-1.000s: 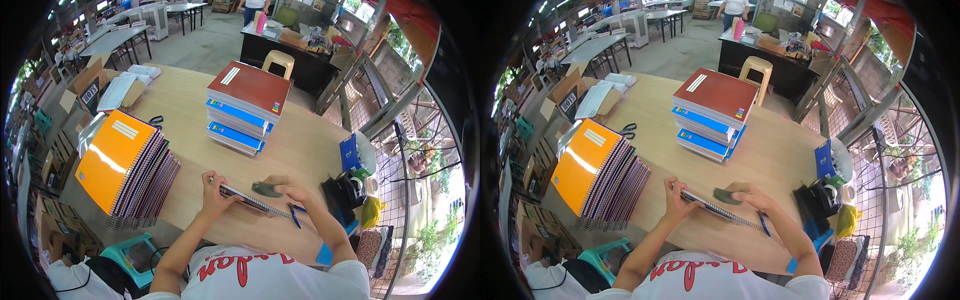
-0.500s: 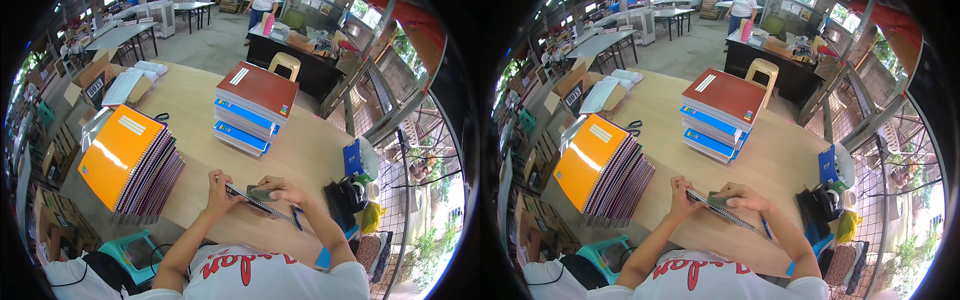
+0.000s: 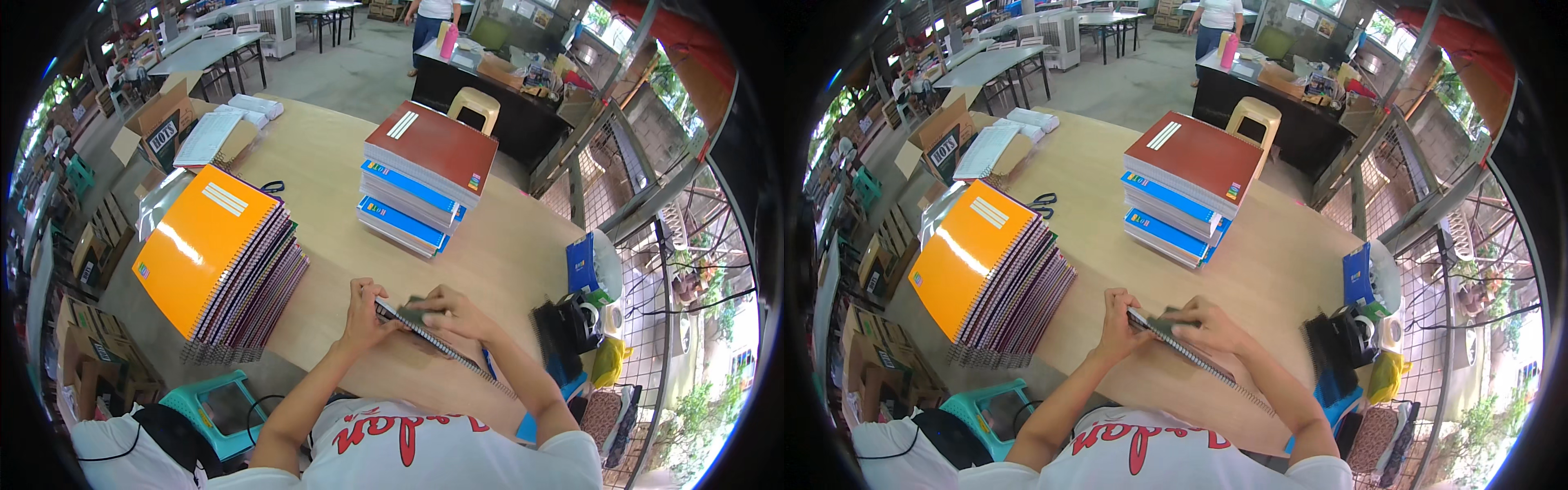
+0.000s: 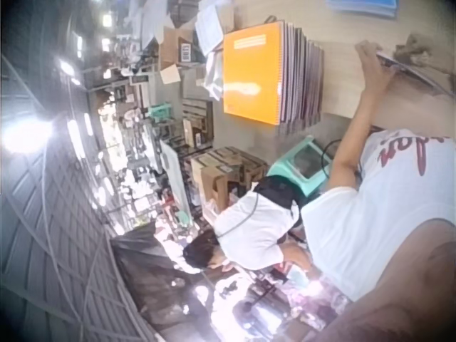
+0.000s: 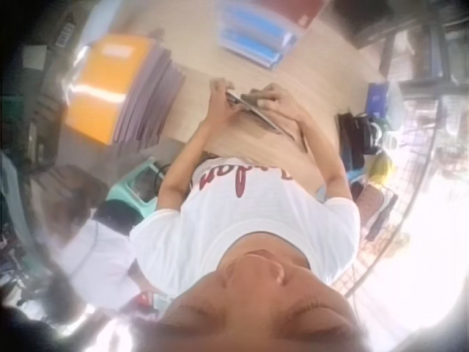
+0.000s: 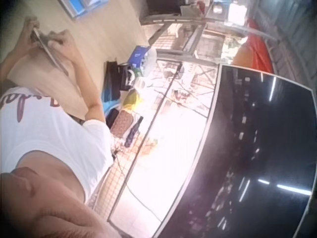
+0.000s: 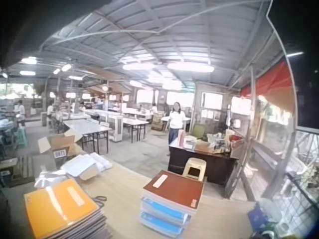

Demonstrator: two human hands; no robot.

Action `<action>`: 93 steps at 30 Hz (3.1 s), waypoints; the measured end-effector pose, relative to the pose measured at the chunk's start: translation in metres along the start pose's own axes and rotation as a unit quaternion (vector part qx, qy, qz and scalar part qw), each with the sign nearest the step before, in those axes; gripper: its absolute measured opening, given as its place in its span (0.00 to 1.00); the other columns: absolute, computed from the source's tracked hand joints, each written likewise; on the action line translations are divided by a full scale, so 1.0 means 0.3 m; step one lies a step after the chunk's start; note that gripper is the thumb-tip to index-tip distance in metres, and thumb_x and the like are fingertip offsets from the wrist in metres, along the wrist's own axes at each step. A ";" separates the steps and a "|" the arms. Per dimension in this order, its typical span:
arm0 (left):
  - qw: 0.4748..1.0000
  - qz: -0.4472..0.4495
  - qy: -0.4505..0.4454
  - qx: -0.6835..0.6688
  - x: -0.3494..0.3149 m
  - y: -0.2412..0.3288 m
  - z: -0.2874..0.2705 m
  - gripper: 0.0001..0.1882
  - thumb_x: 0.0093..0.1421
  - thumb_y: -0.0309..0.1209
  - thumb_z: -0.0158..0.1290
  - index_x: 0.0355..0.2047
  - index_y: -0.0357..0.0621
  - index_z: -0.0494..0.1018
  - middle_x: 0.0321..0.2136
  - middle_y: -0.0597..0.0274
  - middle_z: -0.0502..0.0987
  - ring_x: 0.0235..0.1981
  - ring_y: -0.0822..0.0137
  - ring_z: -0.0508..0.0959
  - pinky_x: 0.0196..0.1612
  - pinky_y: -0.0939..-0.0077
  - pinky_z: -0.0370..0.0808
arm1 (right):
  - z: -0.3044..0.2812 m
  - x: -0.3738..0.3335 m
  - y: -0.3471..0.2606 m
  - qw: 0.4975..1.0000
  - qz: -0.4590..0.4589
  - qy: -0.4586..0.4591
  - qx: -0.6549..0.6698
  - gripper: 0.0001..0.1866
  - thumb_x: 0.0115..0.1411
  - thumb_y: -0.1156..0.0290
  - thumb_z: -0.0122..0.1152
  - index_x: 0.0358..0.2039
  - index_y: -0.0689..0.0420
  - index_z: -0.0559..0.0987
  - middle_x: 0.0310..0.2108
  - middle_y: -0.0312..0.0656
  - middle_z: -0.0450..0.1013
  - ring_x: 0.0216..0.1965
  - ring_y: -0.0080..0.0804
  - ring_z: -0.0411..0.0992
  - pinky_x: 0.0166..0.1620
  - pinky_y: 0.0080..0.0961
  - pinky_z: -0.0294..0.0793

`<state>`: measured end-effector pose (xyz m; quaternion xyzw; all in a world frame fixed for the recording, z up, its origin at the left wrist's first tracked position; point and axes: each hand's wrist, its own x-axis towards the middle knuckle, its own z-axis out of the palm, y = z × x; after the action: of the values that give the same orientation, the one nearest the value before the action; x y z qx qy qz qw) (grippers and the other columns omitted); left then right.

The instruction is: The person prepares spiral-bound notebooks by picking them up one at a time, aligning a metal ruler with the spiral binding, and running a cutting tool along the spine before stacking them.

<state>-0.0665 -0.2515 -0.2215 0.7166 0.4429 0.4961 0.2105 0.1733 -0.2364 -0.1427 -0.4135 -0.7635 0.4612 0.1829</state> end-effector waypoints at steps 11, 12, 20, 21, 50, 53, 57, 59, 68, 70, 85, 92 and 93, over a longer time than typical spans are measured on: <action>0.998 -0.027 0.030 -0.038 -0.002 0.011 0.015 0.46 0.35 0.43 0.77 0.47 0.42 0.59 0.42 0.54 0.60 0.42 0.57 0.65 0.44 0.63 0.67 | 0.009 0.073 0.019 0.999 0.018 0.024 0.009 0.25 0.58 0.52 0.65 0.52 0.51 0.82 0.43 0.47 0.71 0.47 0.39 0.69 0.49 0.34 0.71; 0.997 -0.043 0.035 -0.052 -0.011 0.003 0.019 0.46 0.36 0.42 0.77 0.48 0.42 0.59 0.43 0.54 0.60 0.42 0.59 0.66 0.45 0.64 0.68 | 0.011 0.078 0.015 0.992 -0.035 -0.013 0.118 0.25 0.58 0.51 0.64 0.52 0.51 0.82 0.43 0.48 0.70 0.47 0.39 0.69 0.49 0.34 0.72; 0.922 -0.191 -0.027 -0.335 -0.010 -0.157 -0.101 0.20 0.55 0.17 0.61 0.46 0.40 0.68 0.40 0.63 0.72 0.44 0.71 0.74 0.49 0.76 0.72 | 0.028 0.104 0.015 0.995 0.003 0.010 0.101 0.23 0.61 0.49 0.61 0.50 0.47 0.83 0.41 0.52 0.71 0.45 0.45 0.70 0.51 0.34 0.71; 0.910 -0.211 -0.044 -0.354 -0.008 -0.162 -0.106 0.17 0.56 0.15 0.59 0.44 0.39 0.70 0.38 0.66 0.74 0.43 0.74 0.75 0.46 0.78 0.73 | 0.042 0.112 -0.001 0.999 0.017 0.011 -0.050 0.22 0.61 0.49 0.61 0.50 0.47 0.83 0.41 0.52 0.71 0.45 0.45 0.70 0.50 0.34 0.71; 0.869 -0.201 -0.038 -0.451 -0.008 -0.149 -0.061 0.17 0.53 0.23 0.66 0.41 0.43 0.73 0.34 0.72 0.71 0.39 0.77 0.71 0.44 0.81 0.70 | 0.223 -0.329 0.425 0.888 0.279 0.228 -0.286 0.48 0.54 0.50 0.70 0.69 0.54 0.57 0.69 0.63 0.50 0.70 0.64 0.47 0.68 0.53 0.52; 0.846 -0.239 -0.020 -0.476 0.019 -0.100 -0.037 0.14 0.53 0.25 0.67 0.39 0.43 0.75 0.34 0.71 0.72 0.38 0.78 0.72 0.42 0.81 0.70 | 0.393 -0.643 0.539 0.805 0.376 0.284 -0.362 0.40 0.57 0.59 0.67 0.66 0.57 0.61 0.63 0.60 0.59 0.67 0.63 0.51 0.65 0.58 0.54; 0.821 -0.262 -0.002 -0.508 0.027 -0.085 -0.050 0.12 0.55 0.20 0.64 0.40 0.41 0.77 0.34 0.68 0.77 0.35 0.78 0.74 0.40 0.82 0.72 | 0.381 -0.681 0.594 0.821 0.288 0.330 -0.367 0.33 0.61 0.64 0.62 0.64 0.60 0.63 0.56 0.56 0.64 0.60 0.58 0.61 0.62 0.54 0.60; 0.825 -0.260 -0.015 -0.502 0.028 -0.098 -0.060 0.12 0.56 0.19 0.63 0.41 0.41 0.77 0.35 0.66 0.78 0.36 0.77 0.75 0.41 0.81 0.73 | 0.247 -0.567 0.491 0.790 0.275 0.511 -0.198 0.27 0.62 0.69 0.58 0.60 0.63 0.67 0.50 0.54 0.66 0.52 0.54 0.67 0.58 0.46 0.66; 0.831 -0.225 -0.051 -0.506 0.048 -0.089 -0.068 0.20 0.58 0.16 0.59 0.51 0.40 0.72 0.40 0.61 0.80 0.42 0.73 0.79 0.46 0.81 0.77 | -0.100 0.049 -0.375 0.847 -0.167 0.177 -0.473 0.22 0.54 0.65 0.67 0.50 0.54 0.78 0.43 0.39 0.74 0.52 0.37 0.70 0.65 0.53 0.58; 0.833 -0.220 -0.051 -0.505 0.043 -0.107 -0.059 0.22 0.57 0.15 0.59 0.52 0.41 0.71 0.40 0.61 0.80 0.42 0.72 0.79 0.45 0.81 0.77 | -0.078 0.139 -0.432 0.764 -0.290 0.108 -0.566 0.16 0.51 0.69 0.64 0.42 0.55 0.79 0.40 0.37 0.74 0.53 0.34 0.69 0.68 0.58 0.53; 0.818 -0.244 -0.022 -0.520 0.040 -0.089 -0.055 0.31 0.52 0.12 0.61 0.56 0.41 0.67 0.33 0.64 0.79 0.35 0.76 0.78 0.42 0.82 0.76 | -0.006 0.215 -0.385 0.901 0.052 -0.079 -0.424 0.16 0.56 0.61 0.64 0.42 0.56 0.80 0.37 0.42 0.73 0.40 0.38 0.73 0.55 0.51 0.69; 0.820 -0.247 0.021 -0.517 0.041 -0.075 -0.036 0.35 0.51 0.13 0.64 0.58 0.43 0.65 0.30 0.63 0.81 0.34 0.75 0.80 0.41 0.81 0.77 | -0.034 0.107 -0.200 0.791 -0.191 0.140 -0.564 0.21 0.61 0.59 0.59 0.50 0.59 0.74 0.40 0.50 0.73 0.43 0.49 0.73 0.43 0.44 0.73; 0.821 -0.245 0.024 -0.515 0.051 -0.065 -0.039 0.35 0.51 0.12 0.63 0.58 0.43 0.65 0.30 0.62 0.81 0.33 0.76 0.80 0.40 0.82 0.77 | -0.072 0.091 -0.175 0.867 -0.097 0.160 -0.461 0.23 0.61 0.59 0.61 0.51 0.59 0.73 0.42 0.51 0.73 0.45 0.51 0.72 0.44 0.44 0.73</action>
<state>-0.0835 -0.2302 -0.2231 0.3593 0.2887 0.6013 0.6527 0.1471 -0.2149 -0.0895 -0.4424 -0.8859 -0.0361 0.1351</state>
